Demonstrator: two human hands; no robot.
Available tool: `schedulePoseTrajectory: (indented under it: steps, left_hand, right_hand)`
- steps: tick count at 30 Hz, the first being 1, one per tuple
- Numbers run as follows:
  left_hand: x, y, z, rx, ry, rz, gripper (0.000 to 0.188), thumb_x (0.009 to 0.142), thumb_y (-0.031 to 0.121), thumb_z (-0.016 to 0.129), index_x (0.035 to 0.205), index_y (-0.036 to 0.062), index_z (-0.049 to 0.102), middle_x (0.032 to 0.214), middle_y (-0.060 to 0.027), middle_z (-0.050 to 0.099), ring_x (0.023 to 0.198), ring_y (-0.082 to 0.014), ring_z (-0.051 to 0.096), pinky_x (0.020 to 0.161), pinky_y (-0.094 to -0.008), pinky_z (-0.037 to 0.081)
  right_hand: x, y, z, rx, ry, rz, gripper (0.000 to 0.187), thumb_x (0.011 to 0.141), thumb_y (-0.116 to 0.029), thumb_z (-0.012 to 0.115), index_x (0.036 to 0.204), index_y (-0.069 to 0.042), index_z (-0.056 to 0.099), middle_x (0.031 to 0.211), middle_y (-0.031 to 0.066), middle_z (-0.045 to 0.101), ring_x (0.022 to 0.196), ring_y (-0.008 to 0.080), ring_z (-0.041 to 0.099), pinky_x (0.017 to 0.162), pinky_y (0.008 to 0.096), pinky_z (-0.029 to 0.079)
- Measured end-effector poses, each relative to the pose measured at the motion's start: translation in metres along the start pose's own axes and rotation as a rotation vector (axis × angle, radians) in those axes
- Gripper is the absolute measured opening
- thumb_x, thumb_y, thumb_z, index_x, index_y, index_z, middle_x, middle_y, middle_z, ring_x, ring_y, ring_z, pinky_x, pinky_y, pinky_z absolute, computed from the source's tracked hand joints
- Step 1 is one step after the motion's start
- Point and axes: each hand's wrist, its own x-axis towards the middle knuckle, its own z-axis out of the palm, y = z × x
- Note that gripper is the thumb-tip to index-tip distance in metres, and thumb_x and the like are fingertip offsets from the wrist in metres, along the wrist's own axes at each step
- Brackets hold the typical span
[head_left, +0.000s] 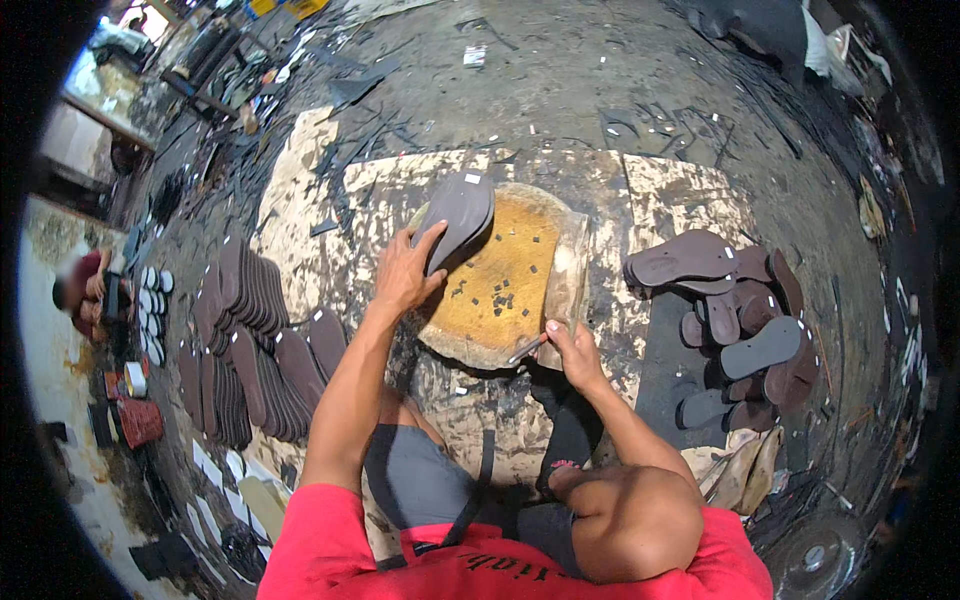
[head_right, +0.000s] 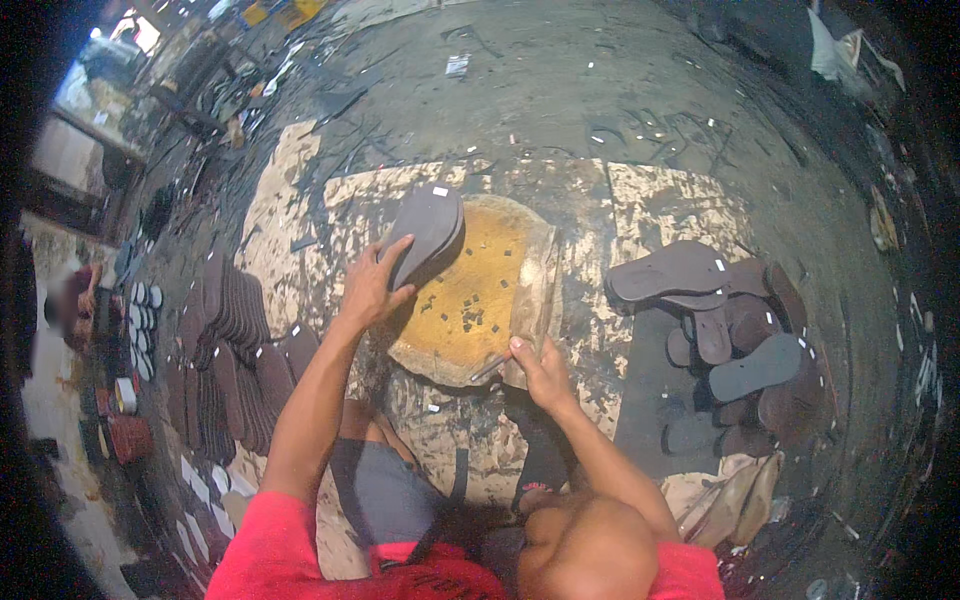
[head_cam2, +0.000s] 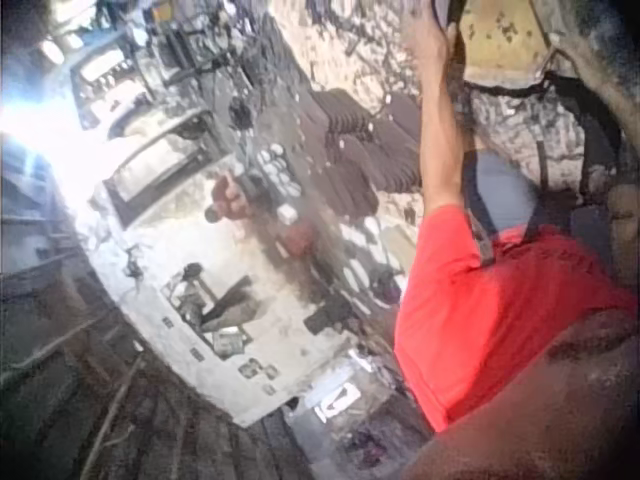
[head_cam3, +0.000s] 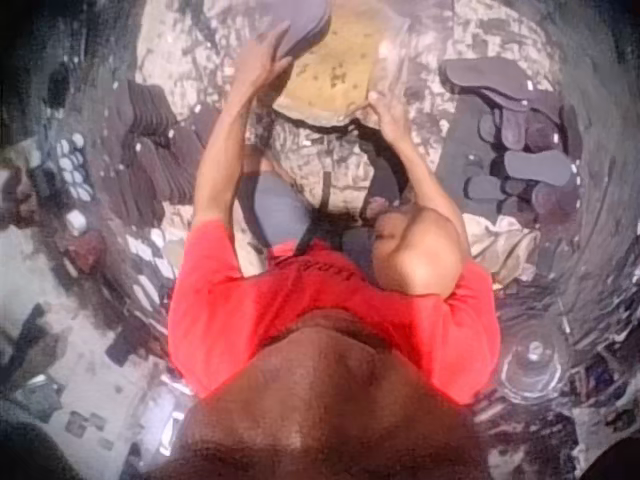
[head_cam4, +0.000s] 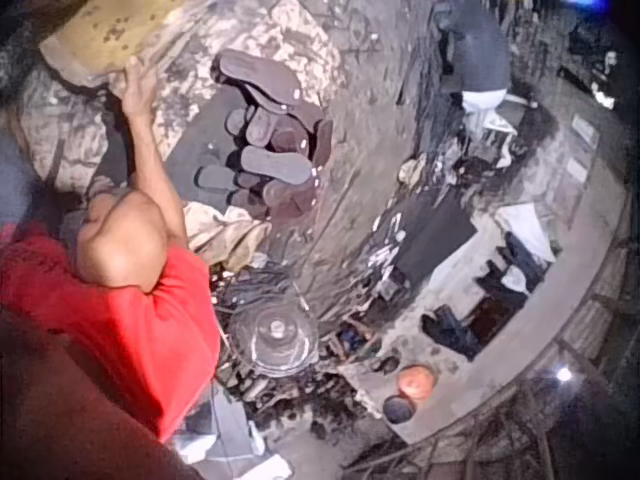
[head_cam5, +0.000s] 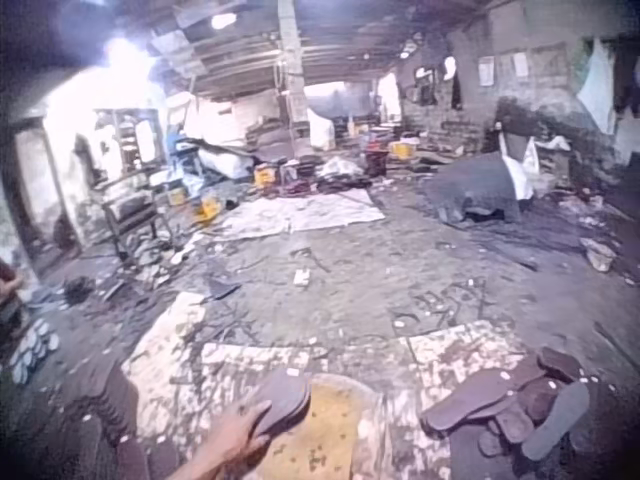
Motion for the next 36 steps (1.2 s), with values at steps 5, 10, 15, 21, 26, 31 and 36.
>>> schedulePoseTrajectory:
  steps: [5,10,15,21,26,31,36]
  left_hand:
    - [-0.008,0.018,0.026,0.04,0.056,0.135,0.078,0.082,0.038,0.085,0.152,0.033,0.051,0.134,-0.0233,0.057,0.123,-0.0406,0.053,0.104,-0.054,0.042]
    - [-0.041,0.042,0.06,-0.024,0.196,0.221,0.075,0.079,0.044,0.086,0.148,0.0307,0.058,0.141,-0.0205,0.054,0.124,-0.0406,0.052,0.104,-0.0536,0.041]
    - [-0.091,0.093,0.051,-0.14,0.124,0.372,0.064,0.08,0.045,0.084,0.137,0.0226,0.067,0.137,-0.018,0.057,0.117,-0.0385,0.054,0.099,-0.0515,0.042]
    - [-0.114,0.157,0.065,-0.752,-0.401,0.149,0.049,0.088,0.031,0.081,0.128,0.0049,0.068,0.099,-0.0166,0.068,0.087,-0.0347,0.066,0.078,-0.0441,0.052]
    - [-0.103,0.159,0.065,-0.697,-0.164,0.152,0.024,0.096,0.022,0.073,0.108,0.0017,0.074,0.091,-0.0182,0.07,0.08,-0.0285,0.069,0.074,-0.0399,0.053]
    - [-0.091,0.166,0.076,-1.326,-0.063,-0.337,0.034,0.106,0.014,0.064,0.132,-0.0074,0.061,0.095,-0.003,0.071,0.086,-0.0077,0.066,0.078,-0.0231,0.053]
    - [-0.095,0.198,0.096,-1.548,-0.01,-0.519,0.027,0.105,0.02,0.066,0.124,0.0001,0.066,0.098,-0.0024,0.07,0.084,-0.0083,0.065,0.079,-0.0233,0.053]
  right_hand:
    - [-0.02,-0.016,-0.017,0.082,0.09,-0.005,0.036,0.105,-0.035,0.059,0.116,-0.001,0.06,0.095,0.0047,0.068,0.093,0.0138,0.062,0.087,0.0311,0.05]
    - [-0.022,-0.028,-0.04,0.038,0.114,-0.092,0.038,0.104,-0.037,0.062,0.115,-0.001,0.057,0.095,0.0057,0.065,0.085,0.0134,0.064,0.078,0.0304,0.054]
    - [-0.024,-0.059,-0.042,-0.149,0.093,-0.1,0.044,0.101,-0.041,0.065,0.119,-0.001,0.058,0.096,0.0106,0.069,0.089,0.0196,0.069,0.081,0.034,0.053]
    - [-0.032,-0.077,-0.023,-0.749,0.072,0.043,0.068,0.096,-0.049,0.068,0.13,0.008,0.05,0.108,0.0395,0.067,0.108,0.0554,0.066,0.09,0.0558,0.052]
    - [-0.025,-0.072,-0.023,-0.674,0.06,-0.044,0.086,0.094,-0.049,0.072,0.147,0.008,0.038,0.119,0.0384,0.066,0.115,0.0516,0.066,0.098,0.0509,0.052]
    - [-0.03,-0.059,-0.021,-0.067,0.038,-0.051,0.06,0.106,-0.038,0.061,0.146,0.003,0.043,0.129,0.0153,0.064,0.118,0.0241,0.063,0.104,0.0397,0.049]
    - [-0.043,-0.04,-0.013,0.208,0.014,0.041,0.058,0.109,-0.037,0.056,0.146,0.004,0.039,0.127,0.0142,0.06,0.111,0.0208,0.063,0.1,0.0364,0.051]
